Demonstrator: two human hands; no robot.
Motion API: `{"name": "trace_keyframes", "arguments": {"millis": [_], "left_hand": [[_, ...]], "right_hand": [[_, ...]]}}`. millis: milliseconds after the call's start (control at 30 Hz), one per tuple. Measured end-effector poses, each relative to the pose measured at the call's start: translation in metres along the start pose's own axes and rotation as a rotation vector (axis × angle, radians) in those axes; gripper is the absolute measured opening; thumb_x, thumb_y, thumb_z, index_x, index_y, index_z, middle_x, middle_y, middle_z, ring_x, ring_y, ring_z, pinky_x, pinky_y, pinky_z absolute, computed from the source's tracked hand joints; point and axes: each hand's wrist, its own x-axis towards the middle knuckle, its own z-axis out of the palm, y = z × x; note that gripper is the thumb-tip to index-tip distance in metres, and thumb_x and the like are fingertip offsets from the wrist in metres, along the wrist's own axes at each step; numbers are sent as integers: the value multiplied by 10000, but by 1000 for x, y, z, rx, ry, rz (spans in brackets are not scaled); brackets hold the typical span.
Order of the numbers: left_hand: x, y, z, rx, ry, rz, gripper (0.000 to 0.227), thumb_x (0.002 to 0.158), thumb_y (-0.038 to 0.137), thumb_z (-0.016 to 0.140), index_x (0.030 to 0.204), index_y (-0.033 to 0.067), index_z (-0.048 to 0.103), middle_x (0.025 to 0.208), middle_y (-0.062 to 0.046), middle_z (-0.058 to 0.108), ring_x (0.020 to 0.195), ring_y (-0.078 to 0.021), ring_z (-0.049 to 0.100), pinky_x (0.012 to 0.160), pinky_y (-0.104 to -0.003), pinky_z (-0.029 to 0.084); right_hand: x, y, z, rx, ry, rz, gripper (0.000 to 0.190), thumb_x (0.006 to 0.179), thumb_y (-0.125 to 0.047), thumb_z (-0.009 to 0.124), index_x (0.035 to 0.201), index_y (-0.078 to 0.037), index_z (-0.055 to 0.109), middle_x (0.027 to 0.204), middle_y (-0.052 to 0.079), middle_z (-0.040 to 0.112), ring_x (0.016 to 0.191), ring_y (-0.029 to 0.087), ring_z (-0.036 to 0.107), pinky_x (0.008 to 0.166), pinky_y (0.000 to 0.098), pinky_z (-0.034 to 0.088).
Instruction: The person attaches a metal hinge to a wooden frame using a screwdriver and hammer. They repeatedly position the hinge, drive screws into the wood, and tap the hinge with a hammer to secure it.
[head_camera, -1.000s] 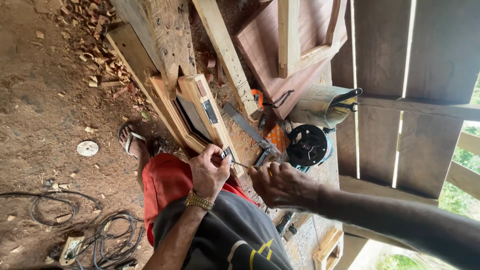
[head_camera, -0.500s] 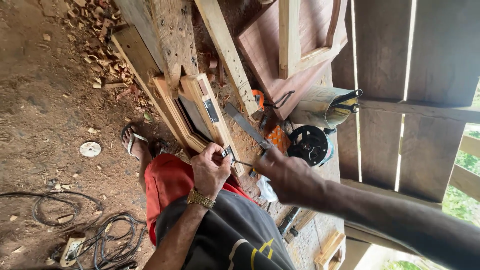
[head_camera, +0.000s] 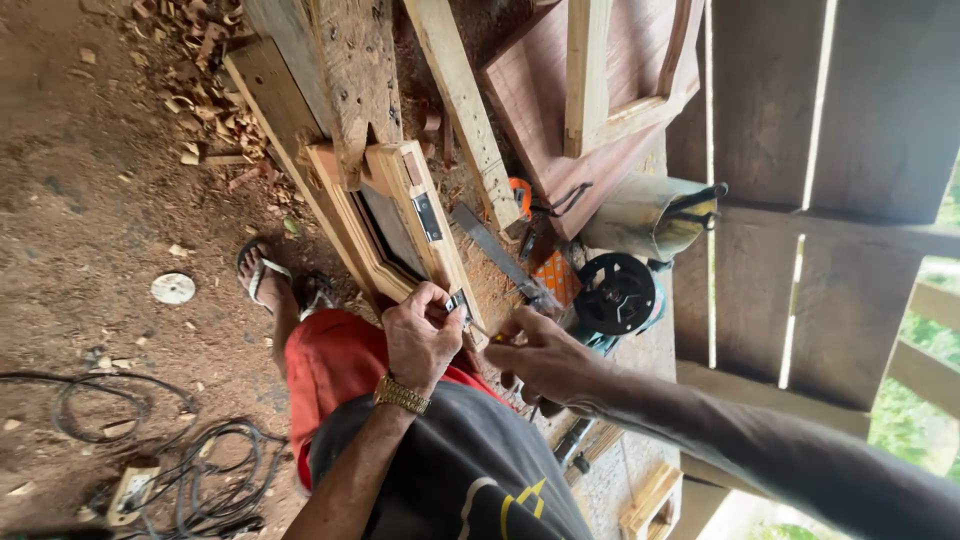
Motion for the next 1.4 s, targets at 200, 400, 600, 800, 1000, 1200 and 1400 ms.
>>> {"name": "trace_keyframes", "arguments": {"millis": [200,400,600,800,1000,1200,1400], "left_hand": [[0,6,0,-28,-4,38,140,793,89,785,789,38,655,688,-64,722,598,-135,705,588,-302,586],[-1,-2,2,-41,-22,-42,135,808,97,781,763,55,661,698,-47,734,610,-127,716,599,-288,612],[-3,-3,1,-11,-13,-17,146,810,111,779,773,48,652,672,-54,727,591,-134,718,602,-298,604],[-1,5,-4,11,5,40,110,779,107,763,775,46,671,671,-59,725,596,-151,721,581,-309,583],[-1,6,-1,3,-15,22,136,793,119,779,776,44,667,674,-53,721,592,-142,700,589,-308,582],[-7,1,-3,-45,-27,-44,137,819,116,780,787,45,667,695,-49,726,604,-118,693,576,-291,587],[0,-1,0,-35,-17,-14,132,810,115,782,789,40,675,691,-49,730,598,-116,693,580,-288,579]], "right_hand": [[-1,37,32,269,259,-259,422,797,-111,697,1197,-94,561,918,113,602,638,154,574,434,261,489],[-3,35,29,-729,418,-615,333,930,-86,632,1238,33,591,790,96,567,560,151,562,365,279,473],[25,70,34,-340,371,-483,305,951,-179,694,1214,-24,706,759,59,708,546,80,645,389,243,530],[17,71,35,261,455,-475,314,868,-235,796,1128,-106,677,859,50,716,682,85,693,507,249,586],[-8,49,40,-323,544,-580,537,783,-176,800,1247,-52,560,929,118,638,691,152,645,443,256,542],[-7,28,26,-703,332,-369,590,814,-151,739,1386,-121,599,883,142,626,517,199,576,317,332,461],[8,55,26,845,67,197,360,899,-268,774,1191,-66,716,782,103,664,543,121,555,427,337,555]]}}
